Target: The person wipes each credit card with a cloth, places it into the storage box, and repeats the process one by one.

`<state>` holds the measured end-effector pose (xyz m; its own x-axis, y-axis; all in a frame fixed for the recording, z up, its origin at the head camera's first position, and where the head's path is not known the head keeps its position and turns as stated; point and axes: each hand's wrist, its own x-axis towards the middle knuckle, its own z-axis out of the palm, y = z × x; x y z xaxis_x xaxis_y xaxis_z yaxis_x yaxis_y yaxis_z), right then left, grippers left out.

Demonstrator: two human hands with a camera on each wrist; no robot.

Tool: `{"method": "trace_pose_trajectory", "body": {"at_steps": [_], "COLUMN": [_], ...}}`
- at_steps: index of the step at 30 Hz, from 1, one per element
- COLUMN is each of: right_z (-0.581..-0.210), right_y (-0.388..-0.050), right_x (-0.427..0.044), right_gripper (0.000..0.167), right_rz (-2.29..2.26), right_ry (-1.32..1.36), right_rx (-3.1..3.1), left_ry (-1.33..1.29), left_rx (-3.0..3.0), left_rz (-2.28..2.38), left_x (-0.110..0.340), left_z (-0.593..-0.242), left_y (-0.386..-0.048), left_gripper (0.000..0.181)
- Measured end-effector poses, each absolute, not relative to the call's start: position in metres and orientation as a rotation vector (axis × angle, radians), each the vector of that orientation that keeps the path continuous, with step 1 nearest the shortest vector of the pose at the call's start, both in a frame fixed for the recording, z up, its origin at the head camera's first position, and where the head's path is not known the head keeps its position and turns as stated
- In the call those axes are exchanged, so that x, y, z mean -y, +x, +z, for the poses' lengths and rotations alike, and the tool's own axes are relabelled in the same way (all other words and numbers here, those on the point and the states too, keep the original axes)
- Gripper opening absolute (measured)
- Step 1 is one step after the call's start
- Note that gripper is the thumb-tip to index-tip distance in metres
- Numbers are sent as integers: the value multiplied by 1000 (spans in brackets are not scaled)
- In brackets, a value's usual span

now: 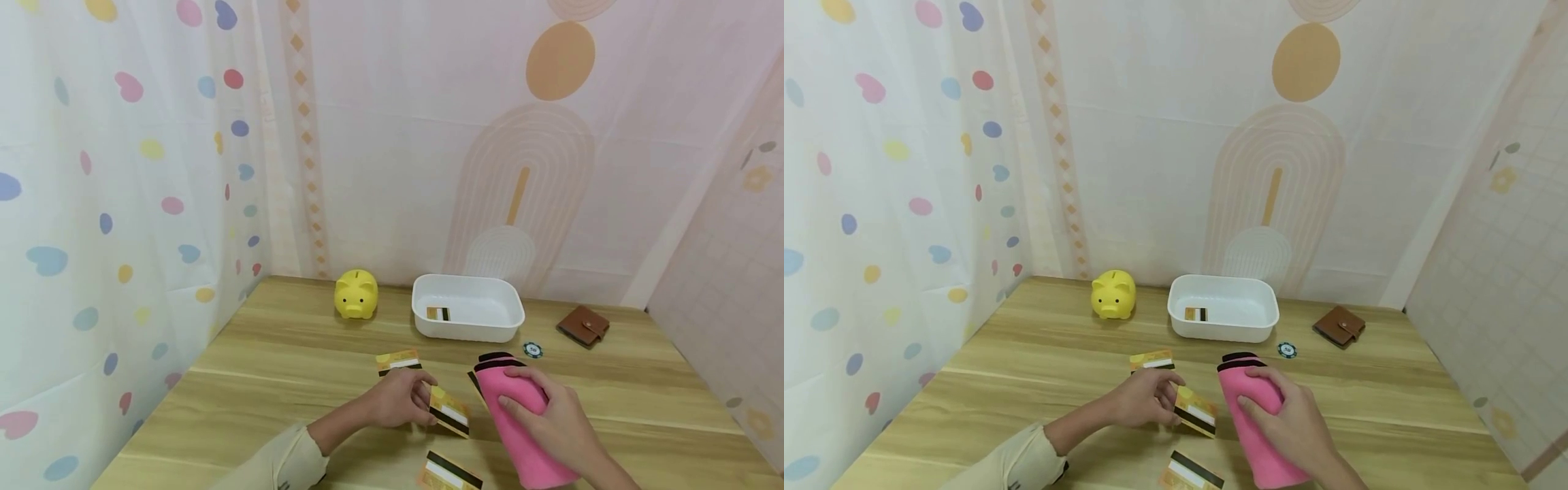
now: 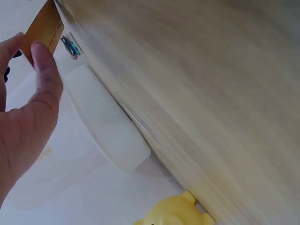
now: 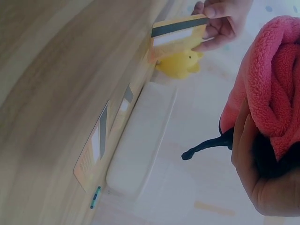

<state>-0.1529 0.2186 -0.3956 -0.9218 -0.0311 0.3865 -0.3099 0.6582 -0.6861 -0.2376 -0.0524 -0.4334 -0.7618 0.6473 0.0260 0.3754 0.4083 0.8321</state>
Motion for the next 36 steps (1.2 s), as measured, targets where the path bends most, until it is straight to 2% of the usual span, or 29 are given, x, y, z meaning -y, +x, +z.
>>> {"method": "trace_pose_trajectory", "body": {"at_steps": [21,36], "right_z": [-388,-391], "right_y": [-148,-147], "right_x": [-201,-192], "right_gripper": [37,38], "right_rz": [1237,1176], "right_ry": [285,431], "right_rx": [2527,2433], "left_ry": [982,995], "left_rx": [-2213,-2197], "left_rz": [1636,1768], "left_x": [45,38], "left_z": [-415,-412], "left_y": [-222,-217], "left_gripper": [58,58]}}
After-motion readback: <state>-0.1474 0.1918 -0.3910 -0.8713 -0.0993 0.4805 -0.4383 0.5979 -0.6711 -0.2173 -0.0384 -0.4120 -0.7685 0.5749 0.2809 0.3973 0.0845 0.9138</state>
